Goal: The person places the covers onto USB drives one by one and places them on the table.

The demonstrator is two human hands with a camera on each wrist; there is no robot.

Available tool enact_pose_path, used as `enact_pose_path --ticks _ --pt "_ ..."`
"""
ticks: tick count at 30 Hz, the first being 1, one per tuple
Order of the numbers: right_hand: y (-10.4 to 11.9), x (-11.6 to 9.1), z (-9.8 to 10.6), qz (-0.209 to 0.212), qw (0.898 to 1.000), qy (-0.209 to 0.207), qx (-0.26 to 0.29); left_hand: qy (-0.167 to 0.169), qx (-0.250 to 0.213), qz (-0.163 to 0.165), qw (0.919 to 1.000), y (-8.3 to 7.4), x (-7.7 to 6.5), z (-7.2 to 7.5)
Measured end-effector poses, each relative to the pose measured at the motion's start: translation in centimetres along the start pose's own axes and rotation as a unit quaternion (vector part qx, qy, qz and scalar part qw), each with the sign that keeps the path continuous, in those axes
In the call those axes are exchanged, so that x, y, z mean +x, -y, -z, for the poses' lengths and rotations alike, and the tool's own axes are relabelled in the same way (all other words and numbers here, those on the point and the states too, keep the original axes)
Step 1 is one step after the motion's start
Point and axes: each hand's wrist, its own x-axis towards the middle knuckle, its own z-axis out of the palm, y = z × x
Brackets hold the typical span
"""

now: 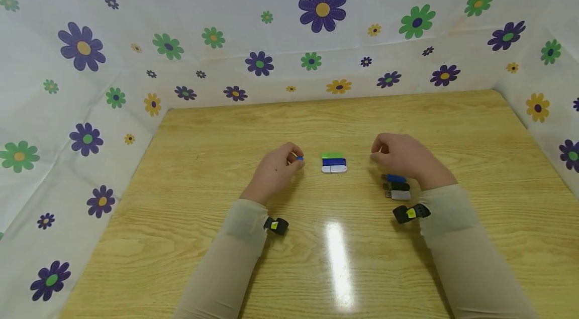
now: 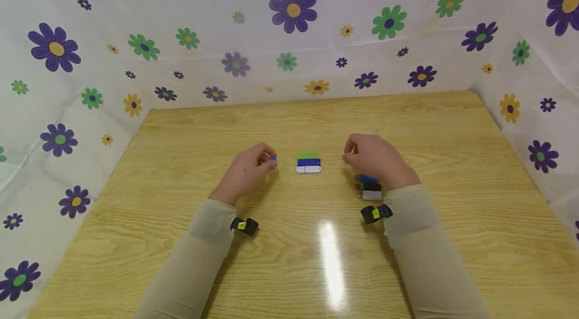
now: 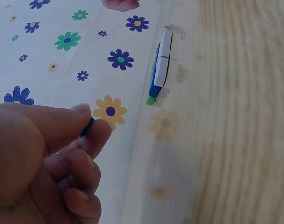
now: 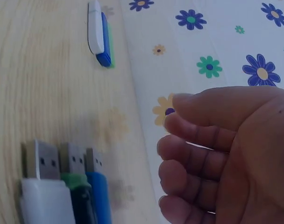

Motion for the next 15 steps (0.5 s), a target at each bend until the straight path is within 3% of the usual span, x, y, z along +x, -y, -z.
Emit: enact_pose_path --ticks 4,15 --pt "-0.9 -0.1 0.4 0.000 1.000 0.009 -0.014 0.010 -0.015 0.000 0.9998 -0.1 0.0 -0.2" --pt "-2.3 -0.7 0.9 -0.029 0.991 0.126 -0.029 0.026 -0.018 -0.008 0.9995 -0.2 -0.1 -0.4"
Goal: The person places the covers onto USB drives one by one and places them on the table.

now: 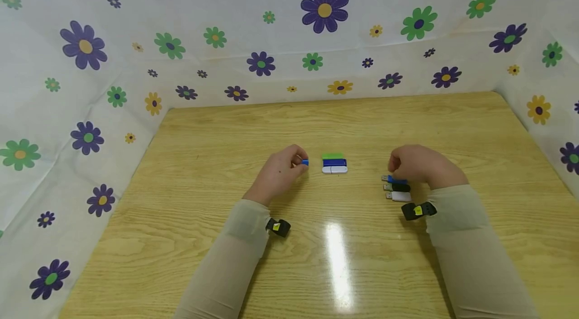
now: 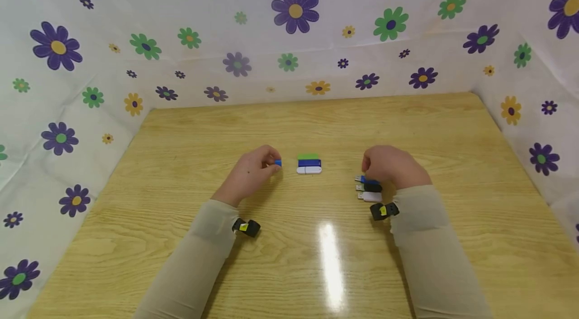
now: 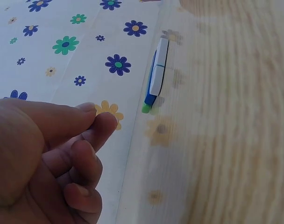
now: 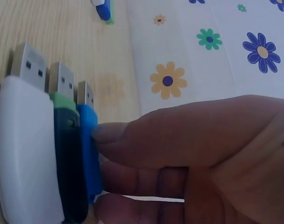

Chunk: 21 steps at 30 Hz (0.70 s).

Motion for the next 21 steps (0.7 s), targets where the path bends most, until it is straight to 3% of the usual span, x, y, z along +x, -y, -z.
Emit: enact_pose_path --ticks 12,21 --pt "-0.53 0.27 -0.20 -0.005 1.000 0.015 0.004 -0.005 0.000 -0.008 1.0000 0.35 0.10 -0.40" --pt "0.01 0.16 -0.21 0.008 0.999 -0.034 0.011 0.003 -0.004 -0.022 0.9997 -0.09 -0.13 -0.42"
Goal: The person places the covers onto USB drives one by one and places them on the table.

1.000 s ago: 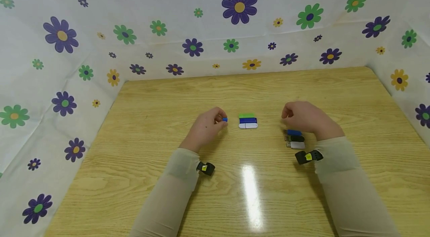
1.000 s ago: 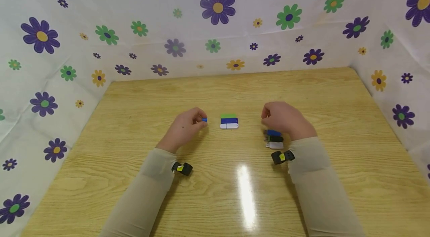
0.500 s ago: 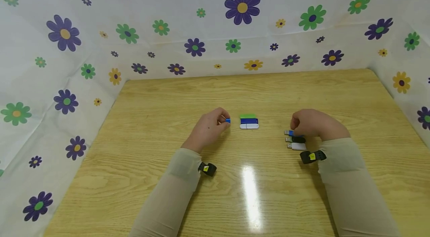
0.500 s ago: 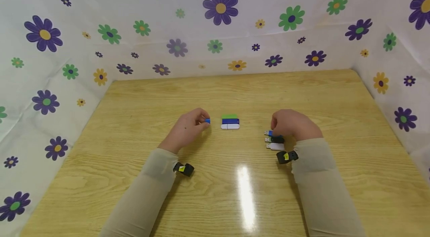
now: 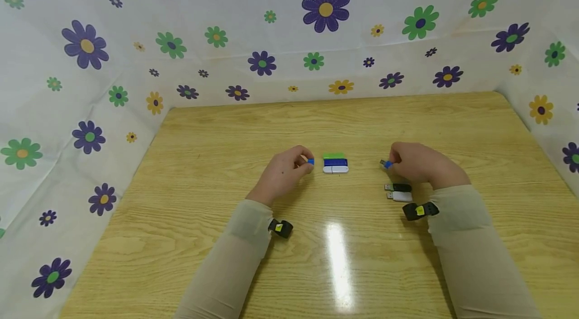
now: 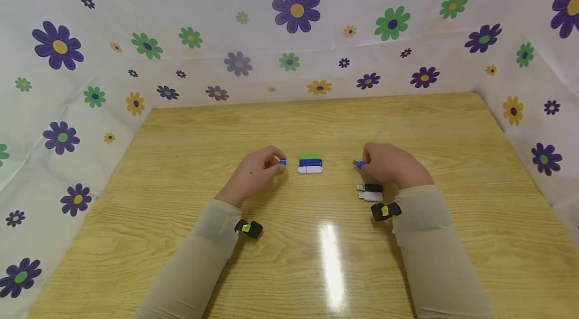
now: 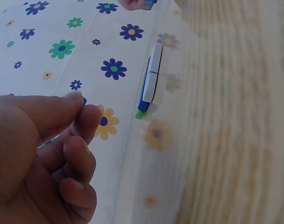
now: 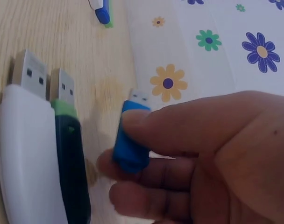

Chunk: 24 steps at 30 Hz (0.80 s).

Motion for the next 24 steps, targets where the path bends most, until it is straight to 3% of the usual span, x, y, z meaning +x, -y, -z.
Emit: enact_pose_path --ticks 7,16,24 --pt "0.9 0.0 0.0 0.054 0.998 -0.019 0.039 0.005 -0.003 -0.016 0.9999 0.0 0.0 -0.1" --pt "2.1 0.2 -0.4 0.104 0.990 -0.021 0.098 0.023 -0.021 -0.012 0.9995 -0.2 0.1 -0.3" --pt "4.1 1.0 -1.8 0.156 0.980 -0.020 0.120 0.045 -0.039 -0.042 0.9974 -0.8 0.0 -0.8"
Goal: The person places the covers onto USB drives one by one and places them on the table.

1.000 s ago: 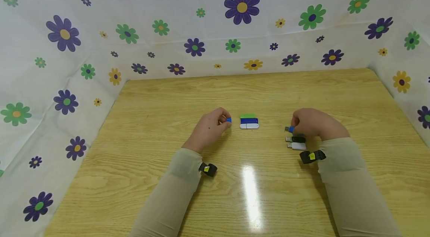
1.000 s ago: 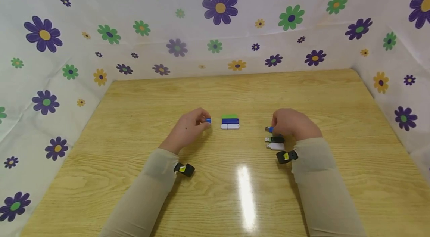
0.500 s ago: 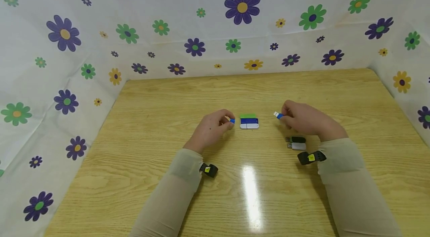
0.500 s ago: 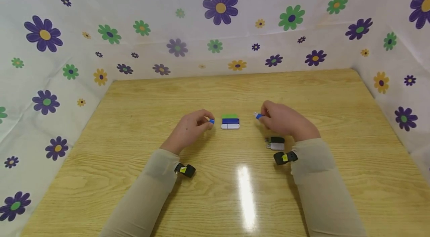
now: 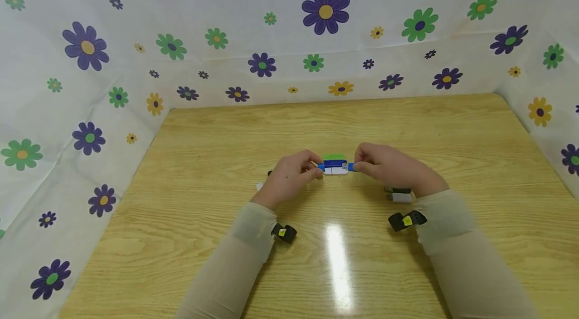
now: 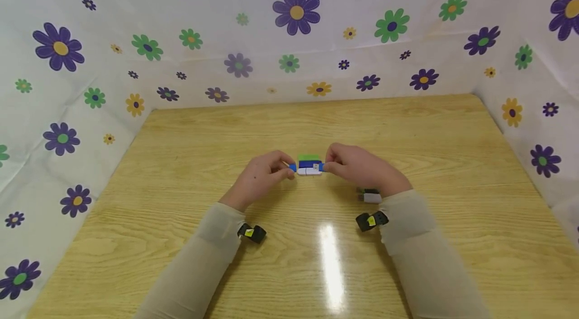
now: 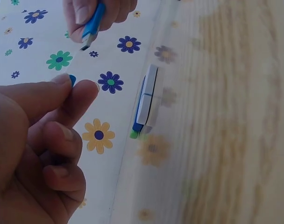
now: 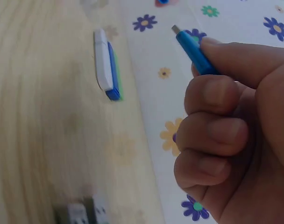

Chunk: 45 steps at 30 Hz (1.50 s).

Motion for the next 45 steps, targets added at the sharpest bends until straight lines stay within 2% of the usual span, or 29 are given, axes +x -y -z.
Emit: enact_pose_path --ticks 6,12,19,33,40,45 --pt "0.4 0.7 -1.2 0.027 0.999 0.011 0.038 0.012 -0.004 -0.018 0.9998 -0.1 0.0 -0.4" --pt "0.4 1.1 -1.9 0.045 0.998 0.025 0.039 0.025 -0.006 -0.026 0.9993 -0.3 0.1 -0.8" --pt "0.6 1.2 -2.2 0.038 0.998 0.031 0.029 0.033 0.004 -0.029 0.9990 -0.5 0.0 -1.1" --pt "0.5 1.5 -2.9 0.032 0.998 0.035 0.033 0.027 0.026 -0.029 0.9989 -0.7 0.2 -1.6" --pt "0.8 1.7 -3.0 0.012 1.000 0.024 0.013 0.014 0.022 -0.020 0.9995 -0.8 0.0 -1.6" --pt "0.9 1.6 -3.1 0.013 1.000 0.013 -0.019 0.001 0.013 -0.016 0.9998 -0.6 0.0 -1.5"
